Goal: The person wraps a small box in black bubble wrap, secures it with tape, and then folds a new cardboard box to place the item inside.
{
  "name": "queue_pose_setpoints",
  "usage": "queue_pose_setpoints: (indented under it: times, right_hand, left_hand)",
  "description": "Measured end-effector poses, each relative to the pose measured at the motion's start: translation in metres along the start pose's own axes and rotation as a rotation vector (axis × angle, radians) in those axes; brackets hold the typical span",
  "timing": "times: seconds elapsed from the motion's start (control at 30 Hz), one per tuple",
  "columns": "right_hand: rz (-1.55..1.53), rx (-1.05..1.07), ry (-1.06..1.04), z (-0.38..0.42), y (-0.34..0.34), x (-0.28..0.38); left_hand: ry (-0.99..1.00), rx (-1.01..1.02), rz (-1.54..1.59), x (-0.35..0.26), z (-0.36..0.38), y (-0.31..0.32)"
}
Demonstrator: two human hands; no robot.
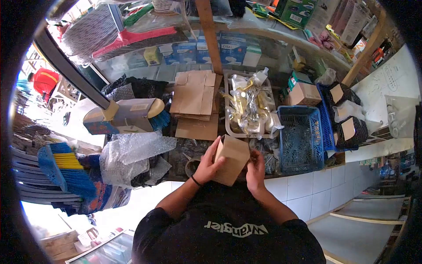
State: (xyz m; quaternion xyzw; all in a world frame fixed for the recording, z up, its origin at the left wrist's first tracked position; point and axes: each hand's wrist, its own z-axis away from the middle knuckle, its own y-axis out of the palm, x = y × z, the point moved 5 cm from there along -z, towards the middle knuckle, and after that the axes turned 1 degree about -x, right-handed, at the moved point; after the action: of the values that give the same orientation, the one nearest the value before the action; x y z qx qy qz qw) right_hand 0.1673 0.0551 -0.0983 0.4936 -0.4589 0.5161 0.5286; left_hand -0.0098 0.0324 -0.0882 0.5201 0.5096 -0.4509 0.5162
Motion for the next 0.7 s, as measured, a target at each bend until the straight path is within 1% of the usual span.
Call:
queue_pose_setpoints:
  times: [0.03, 0.1, 0.13, 0.2, 0.23, 0.27, 0.33, 0.37, 0.4, 0.47, 0.5, 0.57, 0.63, 0.7]
  right_hand:
    - [-0.059, 0.016, 0.073, -0.001, -0.001, -0.005]
    - [-0.347, 0.03, 0.242, -0.008, -0.002, -0.024]
    - [-0.49, 0.036, 0.329, -0.009, -0.003, -0.032]
    - [-0.595, 0.085, 0.488, -0.008, -0.003, -0.035]
    - [-0.645, 0.112, 0.571, -0.007, -0.003, -0.034]
    - [-0.577, 0.122, 0.658, -0.01, -0.008, -0.046]
    - [-0.444, 0.127, 0.805, -0.018, -0.006, -0.049]
    - [-0.249, 0.089, 0.825, -0.017, -0.013, -0.048]
    - [-0.222, 0.107, 0.812, -0.023, -0.02, -0.065]
    - [-0.18, 0.136, 0.805, -0.032, -0.04, -0.132]
    - [0.14, 0.138, 0.678, -0.038, -0.057, -0.148]
    - [0.293, 0.189, 0.473, -0.039, -0.057, -0.122]
    - [0.427, 0.21, 0.259, -0.039, -0.051, -0.072]
    - [0.37, 0.159, 0.13, -0.042, -0.047, -0.048]
  left_hand:
    - [0.072, 0.016, -0.266, -0.011, 0.001, -0.001]
    - [0.216, 0.052, -0.798, -0.036, 0.003, -0.002]
    - [0.256, 0.061, -0.872, -0.042, 0.002, 0.001]
    - [0.334, 0.075, -1.02, -0.048, -0.001, 0.01]
    - [0.346, 0.088, -1.024, -0.048, -0.003, 0.013]
    - [0.367, 0.144, -1.073, -0.048, -0.004, 0.021]
    - [0.427, 0.274, -1.166, -0.048, -0.009, 0.033]
    - [0.4, 0.337, -1.189, -0.038, -0.01, 0.038]
    - [0.408, 0.345, -1.188, -0.03, -0.013, 0.042]
    - [0.407, 0.382, -1.189, -0.016, -0.015, 0.05]
    - [0.317, 0.443, -1.208, -0.013, -0.017, 0.053]
    - [0.314, 0.43, -1.223, -0.003, -0.015, 0.056]
    - [0.294, 0.431, -1.256, 0.008, -0.012, 0.06]
    - [0.313, 0.356, -1.269, 0.01, -0.007, 0.063]
